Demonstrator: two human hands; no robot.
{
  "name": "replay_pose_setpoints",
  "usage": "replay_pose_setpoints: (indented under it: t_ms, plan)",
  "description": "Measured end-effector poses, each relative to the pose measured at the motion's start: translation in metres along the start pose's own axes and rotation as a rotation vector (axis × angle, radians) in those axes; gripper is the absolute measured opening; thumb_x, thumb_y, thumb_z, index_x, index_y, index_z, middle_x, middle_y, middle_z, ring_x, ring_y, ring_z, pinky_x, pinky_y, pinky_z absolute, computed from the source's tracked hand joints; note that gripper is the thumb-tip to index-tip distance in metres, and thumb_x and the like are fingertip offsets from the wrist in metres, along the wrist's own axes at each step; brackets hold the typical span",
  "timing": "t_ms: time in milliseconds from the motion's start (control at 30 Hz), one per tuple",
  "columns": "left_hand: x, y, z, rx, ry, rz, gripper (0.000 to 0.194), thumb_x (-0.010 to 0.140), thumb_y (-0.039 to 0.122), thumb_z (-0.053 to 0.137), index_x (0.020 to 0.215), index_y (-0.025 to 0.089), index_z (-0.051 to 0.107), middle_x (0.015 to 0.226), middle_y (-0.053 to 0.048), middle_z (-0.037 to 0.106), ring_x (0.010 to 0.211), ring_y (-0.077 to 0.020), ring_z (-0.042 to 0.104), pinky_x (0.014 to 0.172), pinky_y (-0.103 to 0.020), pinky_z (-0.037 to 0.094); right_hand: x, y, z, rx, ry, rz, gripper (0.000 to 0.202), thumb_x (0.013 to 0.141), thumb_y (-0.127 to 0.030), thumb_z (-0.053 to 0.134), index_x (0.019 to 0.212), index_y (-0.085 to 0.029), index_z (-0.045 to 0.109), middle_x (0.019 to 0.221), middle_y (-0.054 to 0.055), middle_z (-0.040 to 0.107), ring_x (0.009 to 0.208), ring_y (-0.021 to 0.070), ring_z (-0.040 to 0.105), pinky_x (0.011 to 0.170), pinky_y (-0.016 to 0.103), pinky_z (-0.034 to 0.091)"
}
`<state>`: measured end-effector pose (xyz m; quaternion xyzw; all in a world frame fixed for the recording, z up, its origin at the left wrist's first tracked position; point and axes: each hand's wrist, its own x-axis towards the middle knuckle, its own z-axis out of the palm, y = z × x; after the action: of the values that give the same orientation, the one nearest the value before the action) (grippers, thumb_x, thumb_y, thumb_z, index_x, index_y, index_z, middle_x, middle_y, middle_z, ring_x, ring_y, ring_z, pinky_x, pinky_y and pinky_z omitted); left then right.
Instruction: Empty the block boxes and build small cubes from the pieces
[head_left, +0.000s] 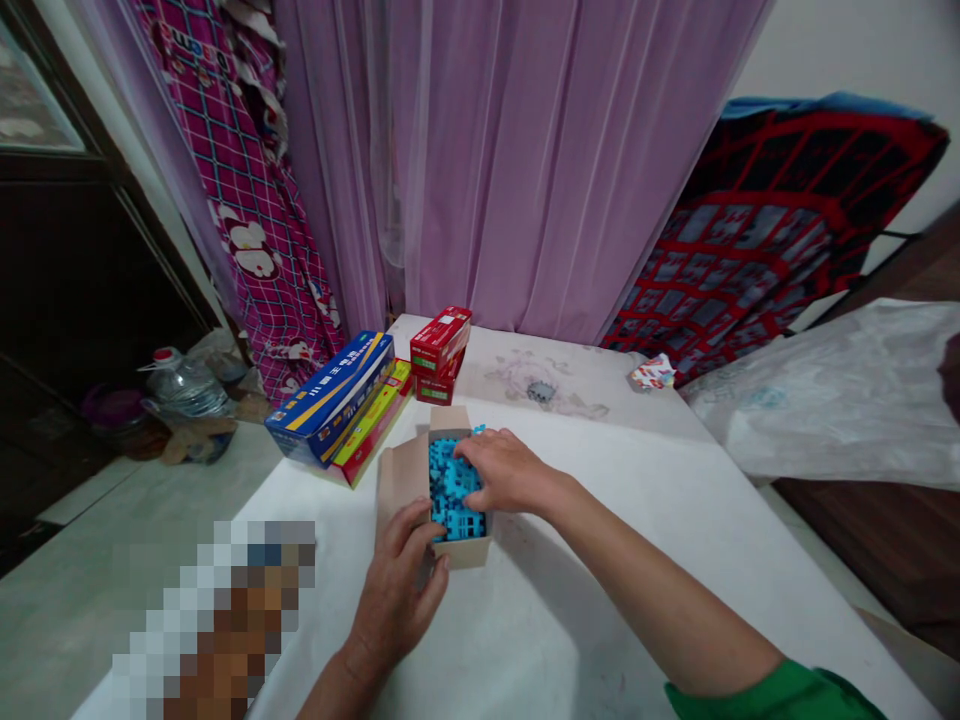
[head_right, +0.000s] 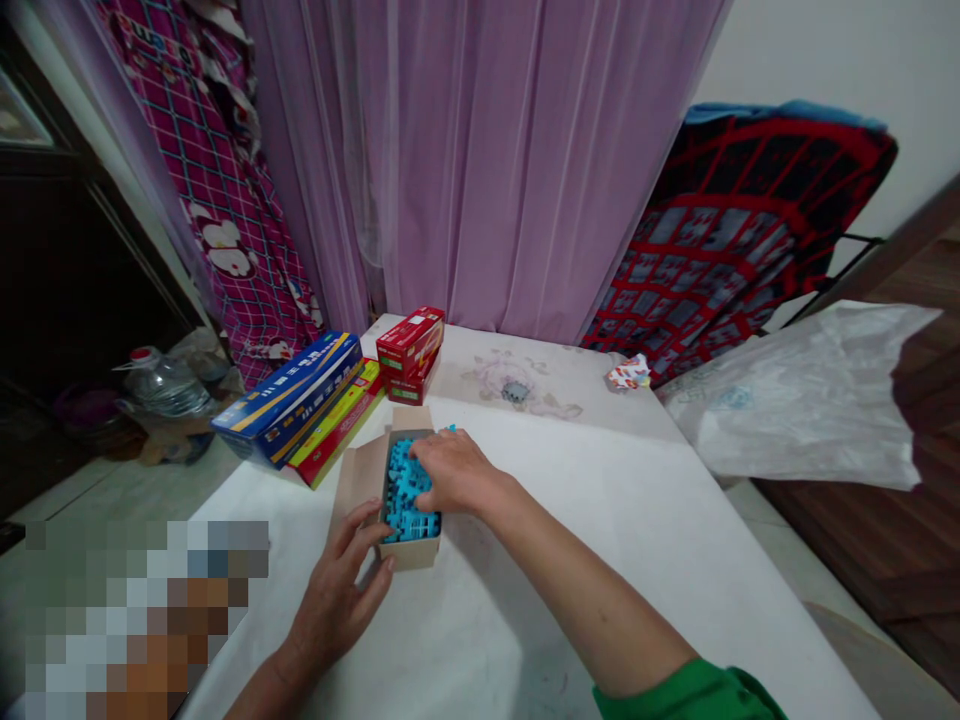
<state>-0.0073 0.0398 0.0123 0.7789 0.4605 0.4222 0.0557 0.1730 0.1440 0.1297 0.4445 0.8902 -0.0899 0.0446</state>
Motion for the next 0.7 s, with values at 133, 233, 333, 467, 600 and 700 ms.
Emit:
replay_pose_setpoints:
  t_ms: [133, 233, 333, 467, 600, 700]
  plan:
    - [0.0, 0.0, 0.001, -0.01, 0.004, -0.025, 0.032, 0.087, 0.016, 0.054, 0.118, 0.023, 0.05, 0.131, -0.013, 0.053, 0.124, -0.0233, 0.054, 0.101, -0.042, 0.051, -0.013, -0.007, -0.001, -0.022, -0.103, -0.091, 0.055, 0.069, -0.041, 0.075, 0.118, -0.018, 0.062, 0.11, 0.01, 0.069, 0.105, 0.0285, 0.058, 0.085, 0.036, 0.039]
    - [0.0, 0.001, 0.0, 0.0, 0.008, -0.023, 0.032, 0.087, 0.017, 0.054, 0.118, 0.023, 0.05, 0.129, -0.013, 0.053, 0.123, -0.023, 0.055, 0.1, -0.042, 0.052, -0.014, -0.001, -0.001, -0.013, -0.1, -0.115, 0.042, 0.075, -0.038, 0.071, 0.113, -0.021, 0.066, 0.107, 0.008, 0.071, 0.102, 0.0256, 0.06, 0.085, 0.034, 0.039]
    - [0.0, 0.002, 0.0, 0.001, 0.014, -0.021, 0.031, 0.088, 0.016, 0.053, 0.117, 0.024, 0.049, 0.129, -0.012, 0.054, 0.122, -0.0225, 0.056, 0.1, -0.041, 0.053, -0.013, 0.007, 0.001, -0.018, -0.052, -0.124, 0.025, 0.084, -0.024, 0.06, 0.106, -0.025, 0.071, 0.107, 0.005, 0.072, 0.103, 0.022, 0.06, 0.085, 0.031, 0.039]
    - [0.001, 0.002, 0.0, 0.0, 0.01, -0.025, 0.031, 0.087, 0.017, 0.052, 0.118, 0.024, 0.05, 0.129, -0.012, 0.054, 0.121, -0.0232, 0.057, 0.099, -0.041, 0.053, -0.014, 0.003, 0.007, -0.087, -0.091, -0.174, 0.028, 0.087, -0.018, 0.052, 0.101, -0.027, 0.074, 0.102, 0.005, 0.074, 0.102, 0.0222, 0.059, 0.083, 0.032, 0.038]
    - [0.0, 0.001, 0.001, -0.001, 0.011, -0.028, 0.032, 0.086, 0.016, 0.054, 0.118, 0.024, 0.051, 0.129, -0.012, 0.055, 0.122, -0.0233, 0.057, 0.099, -0.041, 0.053, -0.016, -0.007, 0.011, -0.12, -0.123, -0.199, 0.027, 0.087, -0.018, 0.052, 0.101, -0.025, 0.074, 0.101, 0.006, 0.073, 0.101, 0.0223, 0.059, 0.079, 0.031, 0.038]
    - [-0.001, 0.001, 0.001, -0.008, 0.017, -0.037, 0.031, 0.086, 0.017, 0.053, 0.116, 0.024, 0.053, 0.13, -0.012, 0.056, 0.122, -0.0232, 0.058, 0.099, -0.041, 0.053, -0.014, -0.009, 0.014, -0.108, -0.108, -0.213, 0.026, 0.088, -0.019, 0.053, 0.101, -0.025, 0.074, 0.102, 0.006, 0.072, 0.1, 0.0223, 0.058, 0.078, 0.031, 0.039]
